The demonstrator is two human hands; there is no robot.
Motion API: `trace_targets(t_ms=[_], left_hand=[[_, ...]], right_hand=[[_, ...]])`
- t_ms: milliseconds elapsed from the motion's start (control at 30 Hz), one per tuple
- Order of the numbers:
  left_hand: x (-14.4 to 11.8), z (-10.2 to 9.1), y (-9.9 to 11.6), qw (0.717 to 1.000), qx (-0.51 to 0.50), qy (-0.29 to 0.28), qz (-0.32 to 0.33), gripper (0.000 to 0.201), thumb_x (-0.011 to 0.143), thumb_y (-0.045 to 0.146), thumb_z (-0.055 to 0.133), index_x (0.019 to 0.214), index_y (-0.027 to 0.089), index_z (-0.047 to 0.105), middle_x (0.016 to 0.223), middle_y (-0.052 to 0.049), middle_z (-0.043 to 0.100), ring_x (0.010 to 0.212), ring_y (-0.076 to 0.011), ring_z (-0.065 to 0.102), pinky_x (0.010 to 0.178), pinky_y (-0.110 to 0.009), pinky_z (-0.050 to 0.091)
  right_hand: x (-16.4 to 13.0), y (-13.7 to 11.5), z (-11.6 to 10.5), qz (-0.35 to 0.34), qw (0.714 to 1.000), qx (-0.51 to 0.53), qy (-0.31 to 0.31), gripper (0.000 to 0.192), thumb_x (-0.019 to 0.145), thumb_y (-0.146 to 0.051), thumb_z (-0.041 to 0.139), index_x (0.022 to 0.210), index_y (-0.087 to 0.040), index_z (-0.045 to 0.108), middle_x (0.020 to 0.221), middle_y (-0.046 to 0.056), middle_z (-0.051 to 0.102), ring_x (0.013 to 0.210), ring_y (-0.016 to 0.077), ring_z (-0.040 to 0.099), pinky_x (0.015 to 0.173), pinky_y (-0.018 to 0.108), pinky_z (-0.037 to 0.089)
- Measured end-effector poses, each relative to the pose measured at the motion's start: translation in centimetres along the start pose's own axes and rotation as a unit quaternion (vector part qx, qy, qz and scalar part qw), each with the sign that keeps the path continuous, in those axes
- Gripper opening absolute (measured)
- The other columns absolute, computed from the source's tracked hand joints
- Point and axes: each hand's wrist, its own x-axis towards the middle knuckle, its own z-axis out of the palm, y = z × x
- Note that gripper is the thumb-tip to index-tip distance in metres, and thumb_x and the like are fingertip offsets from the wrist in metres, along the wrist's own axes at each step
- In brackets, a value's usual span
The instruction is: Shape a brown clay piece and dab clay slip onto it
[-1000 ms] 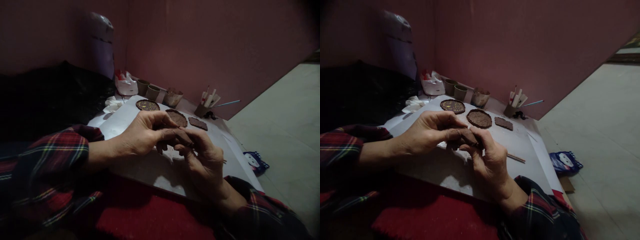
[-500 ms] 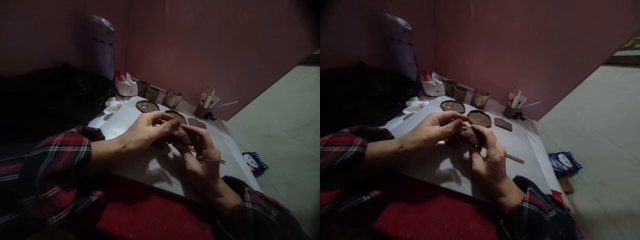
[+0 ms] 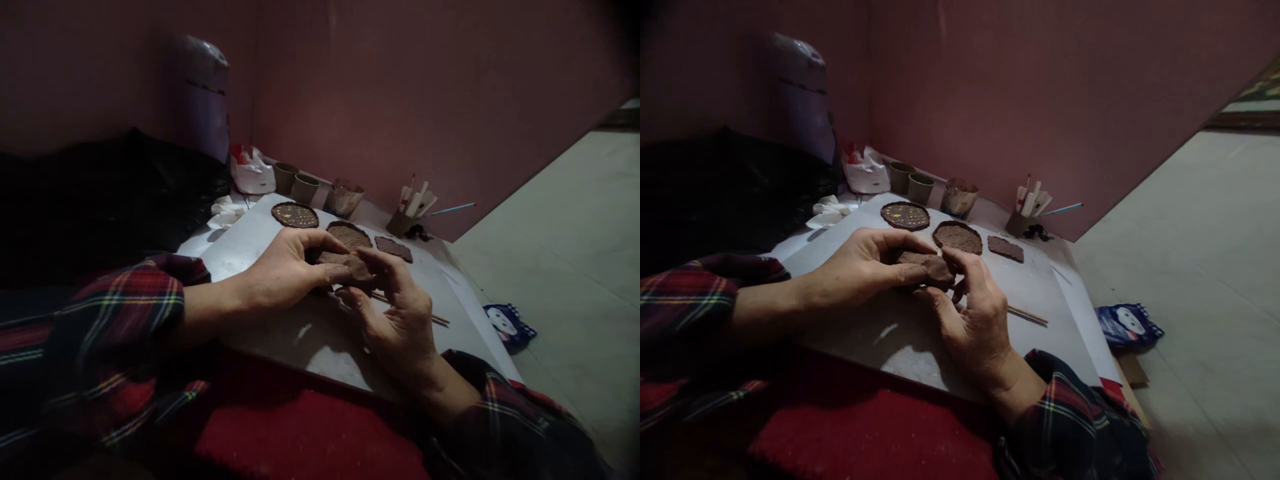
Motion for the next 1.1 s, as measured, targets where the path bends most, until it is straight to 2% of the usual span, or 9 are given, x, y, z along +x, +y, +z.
trace_targets(t_ms=[100, 300, 433, 633, 800, 967, 1100], left_hand=[[-0.04, 0.01, 0.01, 1.0, 0.011, -0.007, 0.006, 0.029, 0.073, 0.028, 0.075, 0.096, 0.01, 0.069, 0.091, -0.008, 0.073, 0.085, -0.0198, 0.067, 0.073, -0.027, 0.05], [-0.27, -0.03, 0.06, 0.998, 0.048, -0.002, 0.041, 0.02, 0.073, 0.018, 0.073, 0.089, 0.009, 0.068, 0.088, -0.006, 0.072, 0.08, -0.0155, 0.065, 0.071, -0.025, 0.049], [-0.21, -0.11, -0.11, 0.998, 0.054, -0.004, 0.026, 0.02, 0.072, 0.021, 0.074, 0.087, 0.01, 0.068, 0.081, -0.004, 0.072, 0.072, -0.0139, 0.065, 0.066, -0.024, 0.049], [0.11, -0.37, -0.33, 0.995, 0.091, 0.0, 0.03, 0.03, 0.073, 0.028, 0.075, 0.096, 0.009, 0.069, 0.092, -0.008, 0.073, 0.083, -0.0188, 0.066, 0.073, -0.028, 0.05], [0.13, -0.35, -0.13, 0.993, 0.092, -0.03, 0.06, 0.033, 0.073, 0.025, 0.075, 0.102, 0.01, 0.068, 0.1, -0.008, 0.072, 0.093, -0.0202, 0.066, 0.08, -0.028, 0.05], [0.16, -0.55, -0.18, 0.996, 0.079, -0.029, 0.043, 0.038, 0.078, 0.037, 0.071, 0.108, 0.015, 0.066, 0.105, -0.007, 0.072, 0.095, -0.0211, 0.067, 0.079, -0.028, 0.051], [0.19, -0.57, -0.27, 0.994, 0.093, -0.055, 0.019, 0.043, 0.077, 0.038, 0.071, 0.11, 0.011, 0.065, 0.11, -0.012, 0.071, 0.105, -0.0271, 0.065, 0.088, -0.035, 0.051]], right_hand=[[0.01, -0.1, -0.11, -0.005, 1.0, -0.023, -0.004, 0.03, 0.081, -0.018, 0.066, 0.109, -0.02, 0.057, 0.096, 0.004, 0.066, 0.081, 0.0164, 0.065, 0.07, 0.031, 0.055], [-0.07, -0.28, -0.15, -0.01, 1.0, -0.001, -0.006, 0.028, 0.081, -0.016, 0.065, 0.108, -0.019, 0.058, 0.092, 0.003, 0.067, 0.08, 0.0156, 0.065, 0.071, 0.03, 0.054], [0.04, -0.28, -0.26, -0.008, 1.0, 0.009, -0.022, 0.027, 0.081, -0.016, 0.065, 0.107, -0.018, 0.058, 0.091, 0.003, 0.066, 0.079, 0.0163, 0.065, 0.07, 0.031, 0.054], [0.27, 0.02, -0.09, -0.001, 1.0, 0.0, -0.015, 0.026, 0.081, -0.016, 0.065, 0.105, -0.017, 0.058, 0.091, 0.004, 0.066, 0.08, 0.0167, 0.065, 0.071, 0.031, 0.052], [0.21, 0.2, -0.02, -0.012, 1.0, -0.015, 0.015, 0.029, 0.079, -0.015, 0.066, 0.107, -0.018, 0.056, 0.092, 0.004, 0.065, 0.079, 0.0168, 0.064, 0.07, 0.03, 0.052], [0.1, 0.06, -0.05, -0.024, 0.999, -0.01, 0.043, 0.032, 0.077, -0.013, 0.068, 0.107, -0.021, 0.057, 0.094, 0.003, 0.064, 0.078, 0.0159, 0.063, 0.068, 0.03, 0.052], [0.1, 0.04, -0.15, -0.031, 0.999, -0.027, 0.028, 0.033, 0.076, -0.01, 0.067, 0.105, -0.02, 0.056, 0.094, 0.004, 0.063, 0.081, 0.0173, 0.063, 0.069, 0.031, 0.053]])
